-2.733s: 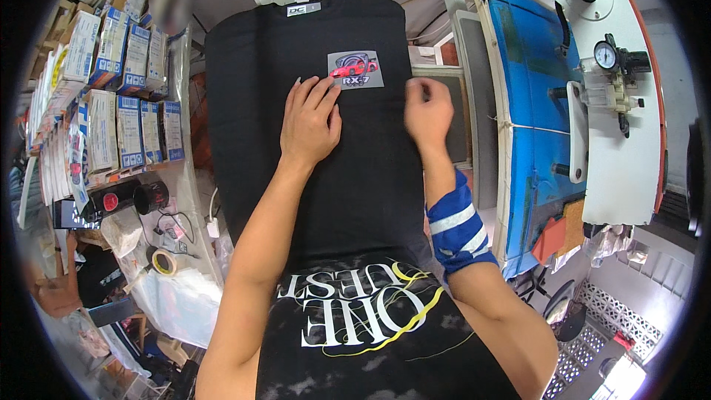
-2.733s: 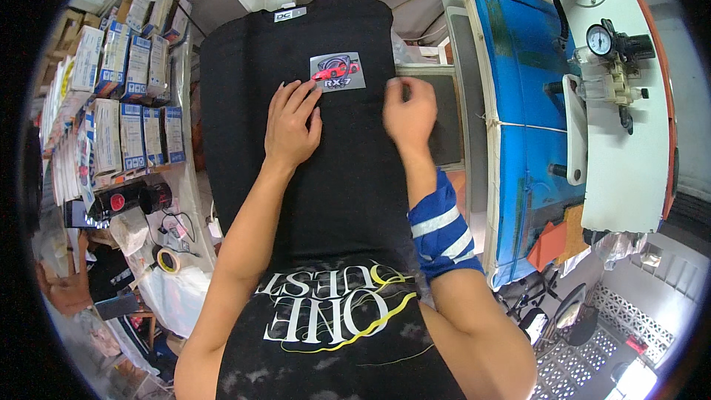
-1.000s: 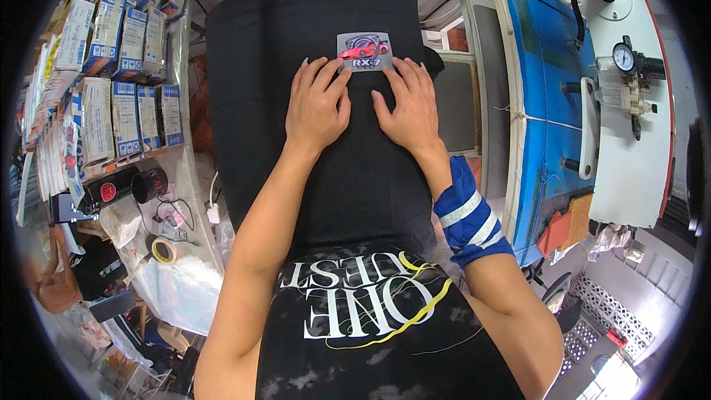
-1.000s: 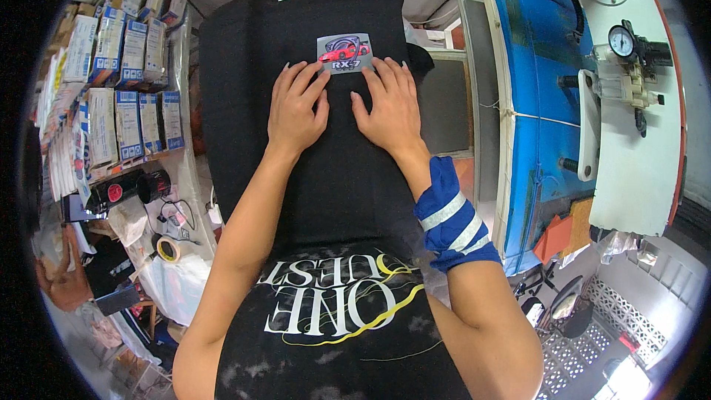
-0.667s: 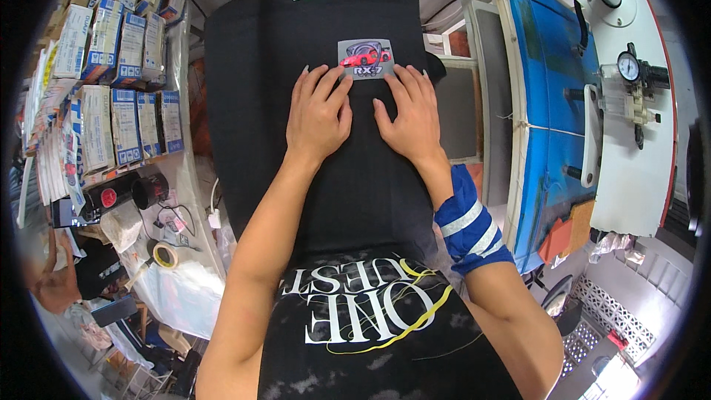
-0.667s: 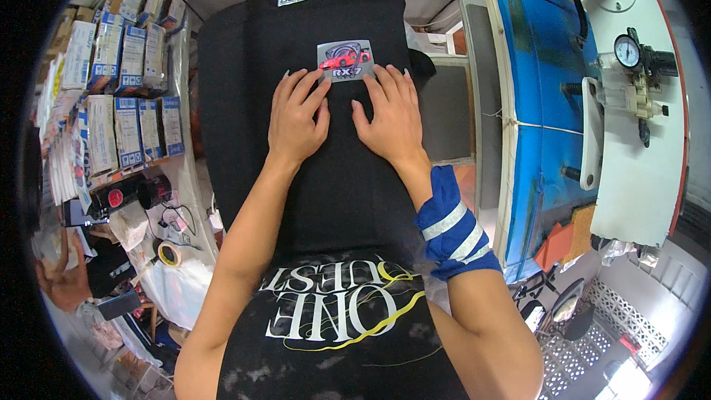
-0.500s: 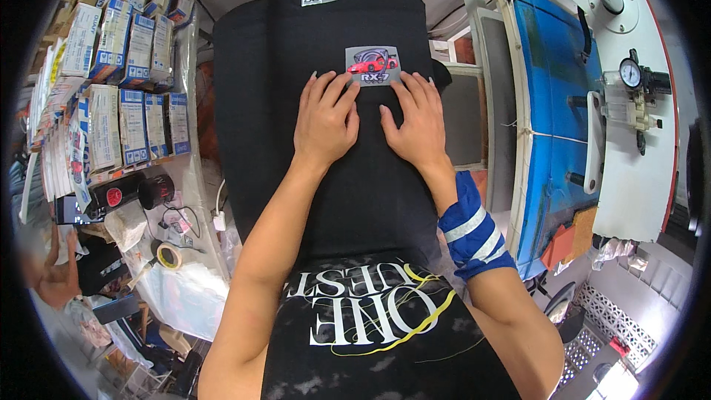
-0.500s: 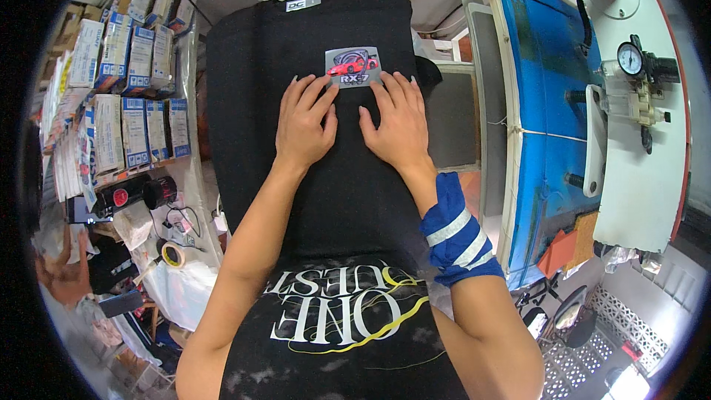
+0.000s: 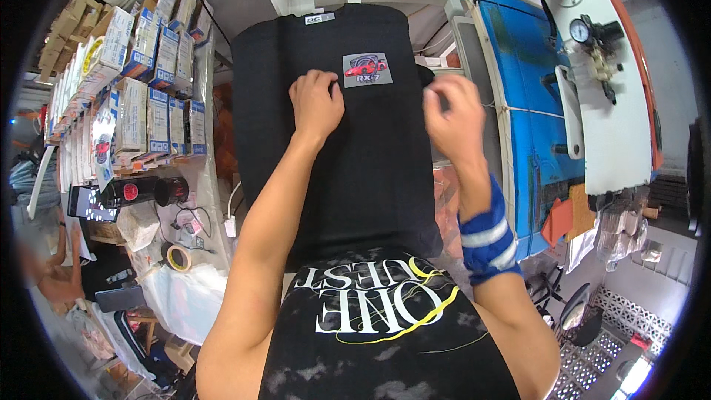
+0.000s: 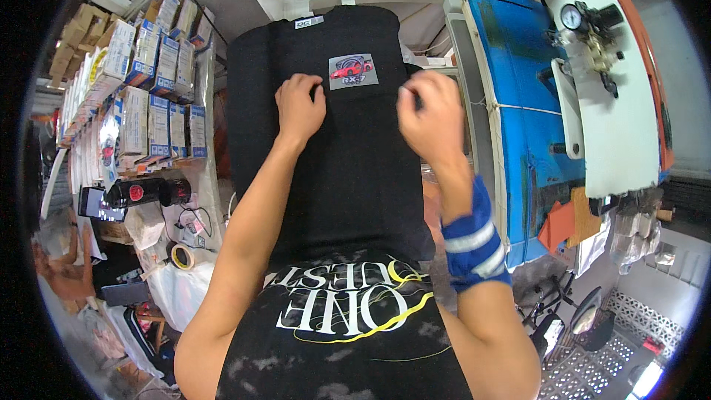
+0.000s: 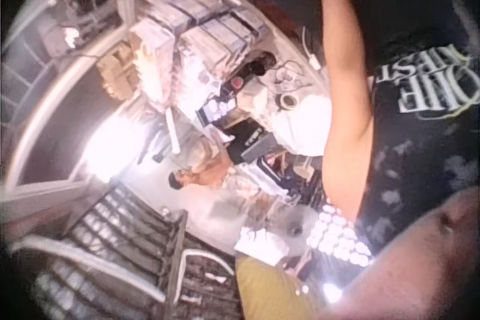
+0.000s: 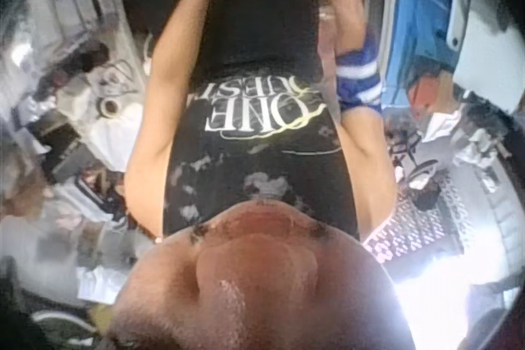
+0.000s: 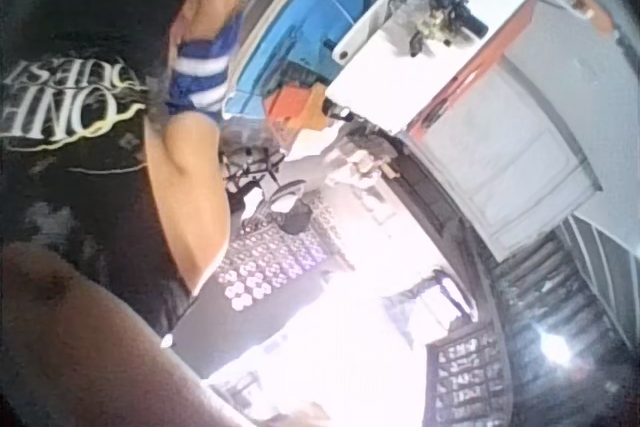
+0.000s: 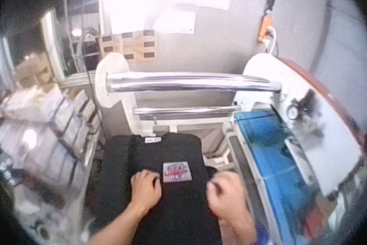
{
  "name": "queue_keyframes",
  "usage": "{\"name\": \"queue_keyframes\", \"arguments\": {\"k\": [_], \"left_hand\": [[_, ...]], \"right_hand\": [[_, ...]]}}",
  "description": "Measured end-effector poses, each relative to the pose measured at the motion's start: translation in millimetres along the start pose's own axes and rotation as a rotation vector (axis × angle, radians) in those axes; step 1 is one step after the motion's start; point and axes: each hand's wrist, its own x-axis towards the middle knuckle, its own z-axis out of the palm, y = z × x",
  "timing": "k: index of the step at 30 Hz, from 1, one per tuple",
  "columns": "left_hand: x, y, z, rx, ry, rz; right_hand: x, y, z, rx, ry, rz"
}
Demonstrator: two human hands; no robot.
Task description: The person places a black t-shirt on a heat press, aligns a small logo transfer on the chest, and closes the press. After opening the press, the person removes the shirt, places it on a nearby chair, and repeats the process with another shirt, this time applying a larger graphic transfer to the back.
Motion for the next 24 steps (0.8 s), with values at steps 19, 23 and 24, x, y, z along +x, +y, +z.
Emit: {"name": "queue_keyframes", "arguments": {"k": [19, 23, 24], "left_hand": [[-35, 6, 19, 0.261, 0.16, 0.151], [-36, 9, 19, 0.277, 0.159, 0.156], [-36, 10, 21, 0.281, 0.156, 0.158]], "right_hand": [[-136, 154, -310, -0.885, 0.196, 0.396], [-136, 145, -304, -0.854, 0.223, 0.384], [-136, 142, -302, -0.861, 0.224, 0.373]]}}
